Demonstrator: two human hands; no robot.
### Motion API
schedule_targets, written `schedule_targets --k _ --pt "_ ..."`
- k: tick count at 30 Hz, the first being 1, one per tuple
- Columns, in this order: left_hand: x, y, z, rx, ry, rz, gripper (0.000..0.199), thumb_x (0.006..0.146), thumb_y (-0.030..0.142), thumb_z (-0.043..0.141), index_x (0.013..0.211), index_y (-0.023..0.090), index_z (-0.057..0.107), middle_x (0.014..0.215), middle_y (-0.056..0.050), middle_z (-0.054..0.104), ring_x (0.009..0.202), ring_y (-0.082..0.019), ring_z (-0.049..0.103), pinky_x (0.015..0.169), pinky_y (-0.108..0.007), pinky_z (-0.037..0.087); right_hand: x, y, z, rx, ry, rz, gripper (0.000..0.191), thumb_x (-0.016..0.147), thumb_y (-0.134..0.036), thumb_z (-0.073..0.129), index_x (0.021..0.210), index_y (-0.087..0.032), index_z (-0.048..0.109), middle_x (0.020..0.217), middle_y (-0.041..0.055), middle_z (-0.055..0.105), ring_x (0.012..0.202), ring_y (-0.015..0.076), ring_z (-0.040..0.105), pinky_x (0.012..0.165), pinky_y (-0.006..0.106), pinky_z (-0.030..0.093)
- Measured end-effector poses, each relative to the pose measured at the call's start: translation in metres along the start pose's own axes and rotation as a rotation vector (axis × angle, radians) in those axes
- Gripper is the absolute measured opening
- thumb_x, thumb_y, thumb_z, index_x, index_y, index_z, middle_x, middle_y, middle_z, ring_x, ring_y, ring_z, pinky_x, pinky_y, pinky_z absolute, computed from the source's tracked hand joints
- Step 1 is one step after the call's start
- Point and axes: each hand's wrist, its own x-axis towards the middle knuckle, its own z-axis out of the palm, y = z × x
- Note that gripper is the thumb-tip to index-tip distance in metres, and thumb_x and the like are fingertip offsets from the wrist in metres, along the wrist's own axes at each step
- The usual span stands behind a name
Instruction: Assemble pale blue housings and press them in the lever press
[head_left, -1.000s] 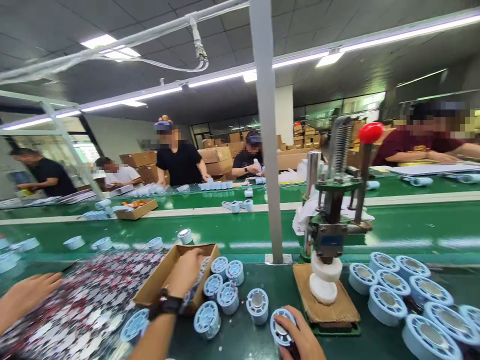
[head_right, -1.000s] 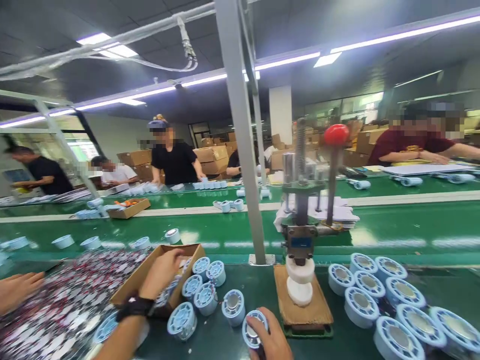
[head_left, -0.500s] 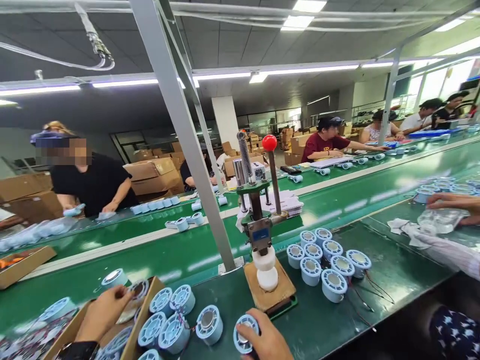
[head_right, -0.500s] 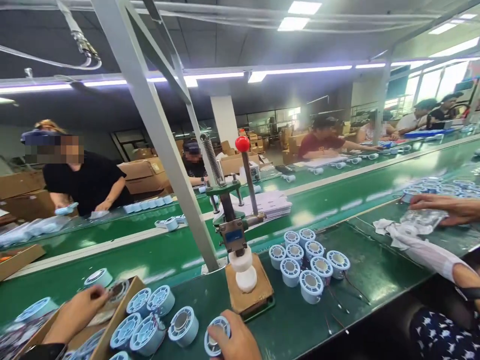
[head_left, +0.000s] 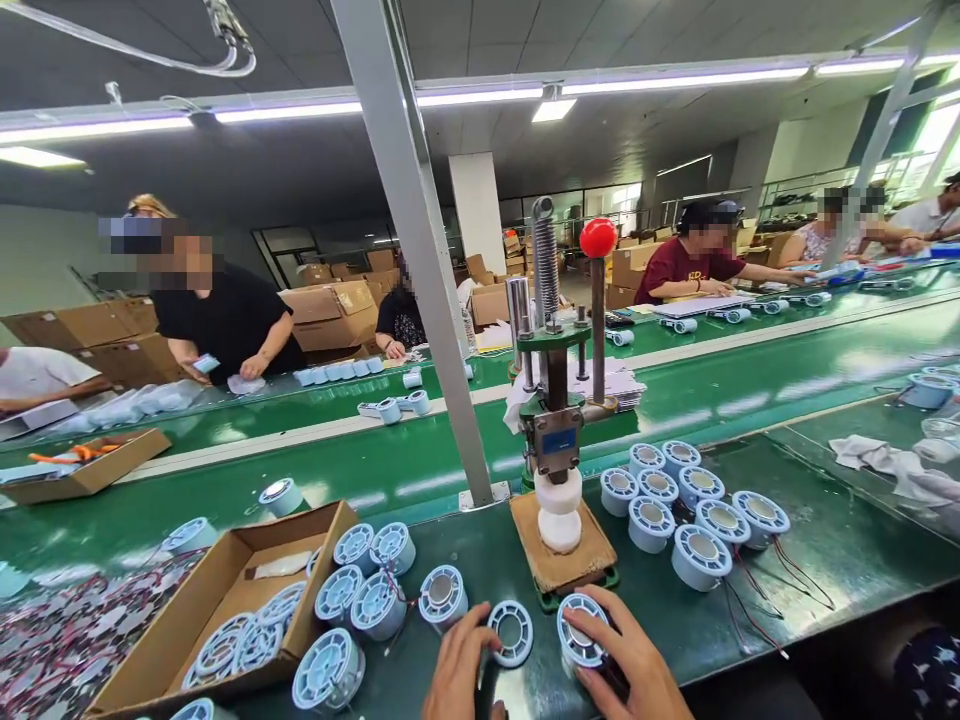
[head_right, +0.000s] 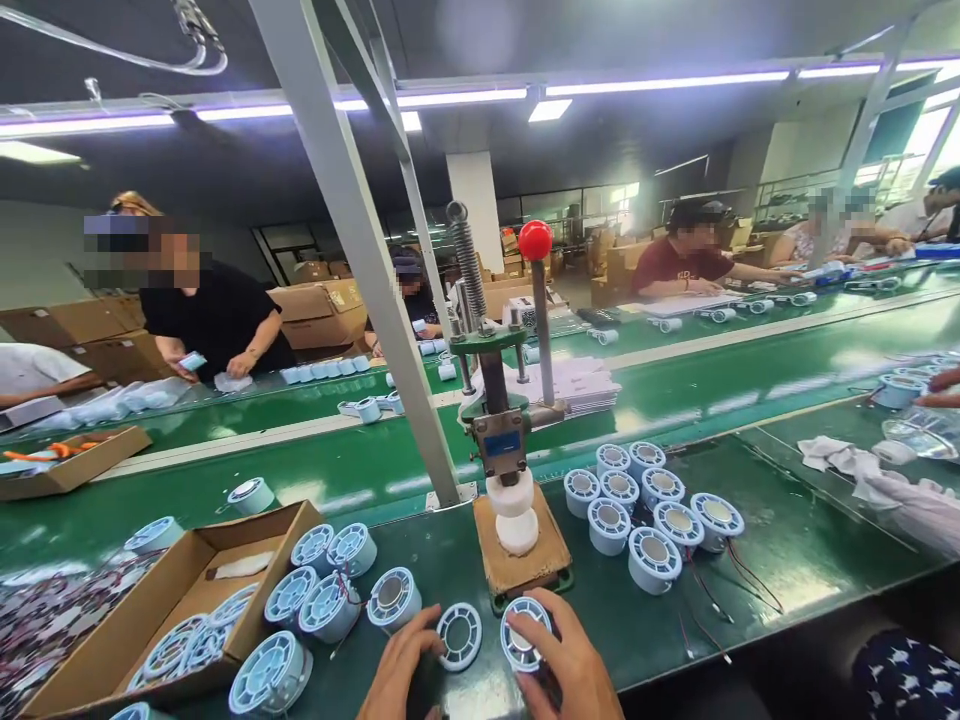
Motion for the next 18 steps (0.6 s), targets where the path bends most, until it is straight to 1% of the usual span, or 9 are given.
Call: schedule_targets --k 3,5,8,10,13,14,15,17,18 --pt "0.005 0.004 0.003 0.063 -0.006 -0.039 0.057 0.076 0.024 0.059 0.132 0.021 0.057 0.146 -0.011 0.051 0.134 -0.032 0.046 0.108 -0.05 0.043 -0.001 0.001 0.002 0.017 0.019 -0.011 0.046 0.083 -0.021 0.061 0.128 -0.029 0.062 0.138 0.0095 0.053 0.124 0.0237 0.057 0.102 0.031 0.048" --pt "0.008 0.012 0.008 0.107 0.001 -0.082 0.061 0.082 0.031 0.055 0.142 0.022 0.047 0.148 -0.011 0.048 0.133 -0.035 0.046 0.103 -0.053 0.045 -0.002 0.002 0.004 0.04 0.066 -0.013 0.043 0.083 -0.024 0.061 0.126 -0.03 0.063 0.136 0.0088 0.055 0.121 0.024 0.059 0.1 0.03 0.05" --pt "0.013 0.026 0.012 0.085 0.025 -0.082 0.064 0.083 0.021 0.05 0.146 0.024 0.041 0.146 -0.008 0.05 0.13 -0.031 0.046 0.104 -0.049 0.043 -0.004 0.004 0.006 0.049 0.136 -0.013 0.042 0.084 -0.024 0.059 0.125 -0.03 0.064 0.133 0.008 0.057 0.12 0.0242 0.06 0.099 0.031 0.05" --pt "0.015 0.034 0.013 0.046 0.04 -0.095 0.067 0.081 0.022 0.054 0.147 0.024 0.039 0.144 -0.009 0.052 0.13 -0.03 0.045 0.105 -0.048 0.041 -0.005 0.005 0.005 0.025 0.097 -0.031 0.043 0.085 -0.024 0.059 0.127 -0.03 0.062 0.135 0.0082 0.056 0.121 0.0242 0.058 0.101 0.031 0.049" --pt "0.014 0.04 0.012 0.043 0.094 -0.185 0.065 0.082 0.031 0.059 0.145 0.022 0.041 0.137 -0.011 0.056 0.125 -0.032 0.048 0.101 -0.05 0.043 -0.007 0.006 0.001 -0.018 0.021 -0.044 0.044 0.087 -0.025 0.059 0.131 -0.03 0.059 0.137 0.009 0.053 0.124 0.0236 0.057 0.102 0.031 0.048" --pt "0.012 0.04 0.012 0.038 0.105 -0.198 0.064 0.083 0.027 0.057 0.144 0.023 0.042 0.135 -0.01 0.057 0.123 -0.031 0.049 0.1 -0.05 0.043 -0.007 0.007 -0.001 -0.027 0.014 -0.043 0.044 0.088 -0.025 0.059 0.132 -0.029 0.059 0.138 0.0091 0.053 0.124 0.0234 0.056 0.102 0.031 0.048" --pt "0.01 0.039 0.013 0.02 0.104 -0.188 0.066 0.081 0.019 0.055 0.145 0.025 0.041 0.136 -0.009 0.057 0.123 -0.029 0.049 0.101 -0.048 0.043 -0.007 0.007 -0.002 -0.032 0.012 -0.04 0.044 0.088 -0.025 0.058 0.132 -0.029 0.059 0.138 0.009 0.053 0.125 0.0233 0.056 0.102 0.03 0.048" --pt "0.004 0.034 0.015 -0.046 0.068 -0.12 0.088 0.068 0.005 0.054 0.149 0.03 0.031 0.143 -0.004 0.052 0.129 -0.025 0.045 0.106 -0.043 0.042 -0.007 0.008 -0.002 -0.035 0.002 -0.046 0.045 0.088 -0.025 0.058 0.132 -0.029 0.058 0.138 0.0089 0.052 0.124 0.0232 0.056 0.101 0.03 0.049" --pt "0.001 0.031 0.017 -0.075 0.056 -0.088 0.1 0.061 0.001 0.054 0.151 0.032 0.024 0.148 -0.003 0.047 0.134 -0.024 0.041 0.108 -0.041 0.041 -0.007 0.009 -0.002 -0.034 -0.002 -0.052 0.045 0.087 -0.024 0.059 0.132 -0.029 0.058 0.138 0.0089 0.052 0.124 0.0233 0.056 0.101 0.029 0.049"
